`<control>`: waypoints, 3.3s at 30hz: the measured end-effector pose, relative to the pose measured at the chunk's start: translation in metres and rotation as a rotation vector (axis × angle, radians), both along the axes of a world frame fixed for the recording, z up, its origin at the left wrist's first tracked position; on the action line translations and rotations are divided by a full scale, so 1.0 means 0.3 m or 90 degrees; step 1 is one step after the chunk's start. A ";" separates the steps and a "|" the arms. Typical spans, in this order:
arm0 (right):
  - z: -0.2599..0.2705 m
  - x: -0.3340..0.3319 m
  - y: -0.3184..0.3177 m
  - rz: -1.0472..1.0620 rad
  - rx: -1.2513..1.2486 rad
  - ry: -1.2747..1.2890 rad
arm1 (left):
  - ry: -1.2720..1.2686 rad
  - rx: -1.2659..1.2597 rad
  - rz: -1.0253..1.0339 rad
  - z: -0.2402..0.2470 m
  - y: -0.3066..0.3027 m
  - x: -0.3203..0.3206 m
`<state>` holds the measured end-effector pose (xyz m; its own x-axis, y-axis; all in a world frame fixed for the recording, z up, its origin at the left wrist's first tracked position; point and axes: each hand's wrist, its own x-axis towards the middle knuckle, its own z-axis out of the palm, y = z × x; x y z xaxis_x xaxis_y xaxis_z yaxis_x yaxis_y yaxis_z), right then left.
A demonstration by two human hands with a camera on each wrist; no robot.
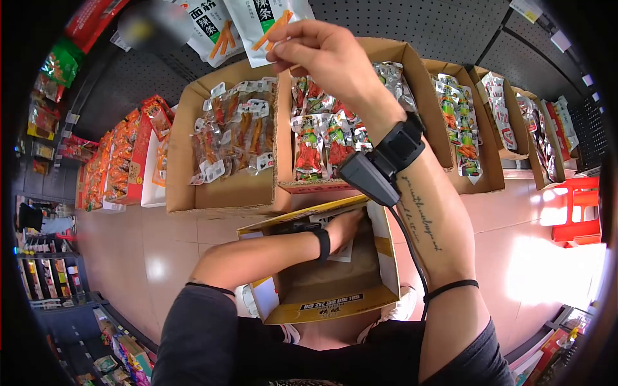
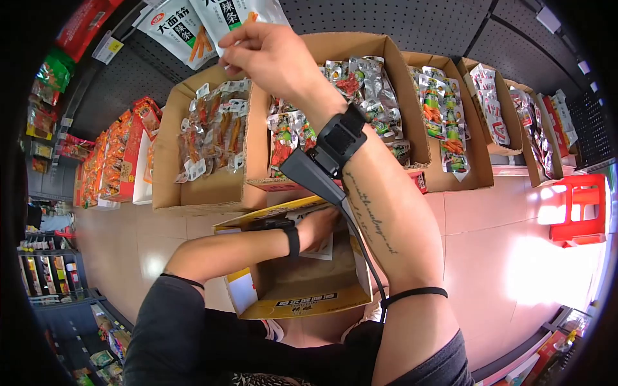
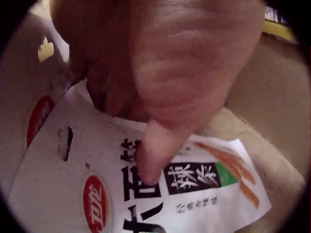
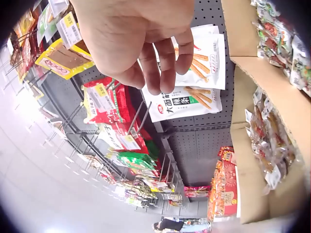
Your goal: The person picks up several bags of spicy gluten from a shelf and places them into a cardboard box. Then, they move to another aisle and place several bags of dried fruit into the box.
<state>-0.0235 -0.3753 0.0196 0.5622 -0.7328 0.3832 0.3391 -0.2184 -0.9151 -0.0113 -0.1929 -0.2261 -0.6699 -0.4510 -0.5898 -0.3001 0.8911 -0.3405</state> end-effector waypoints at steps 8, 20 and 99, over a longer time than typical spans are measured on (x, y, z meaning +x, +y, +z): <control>-0.083 0.010 0.008 0.053 -0.081 0.180 | 0.259 -0.007 0.194 0.085 0.173 0.039; -0.119 -0.007 0.030 0.636 -0.055 0.248 | 0.602 -0.075 0.324 1.055 -0.052 0.493; -0.078 0.025 -0.012 0.176 -0.099 0.273 | 0.488 0.339 0.633 -0.124 0.033 0.078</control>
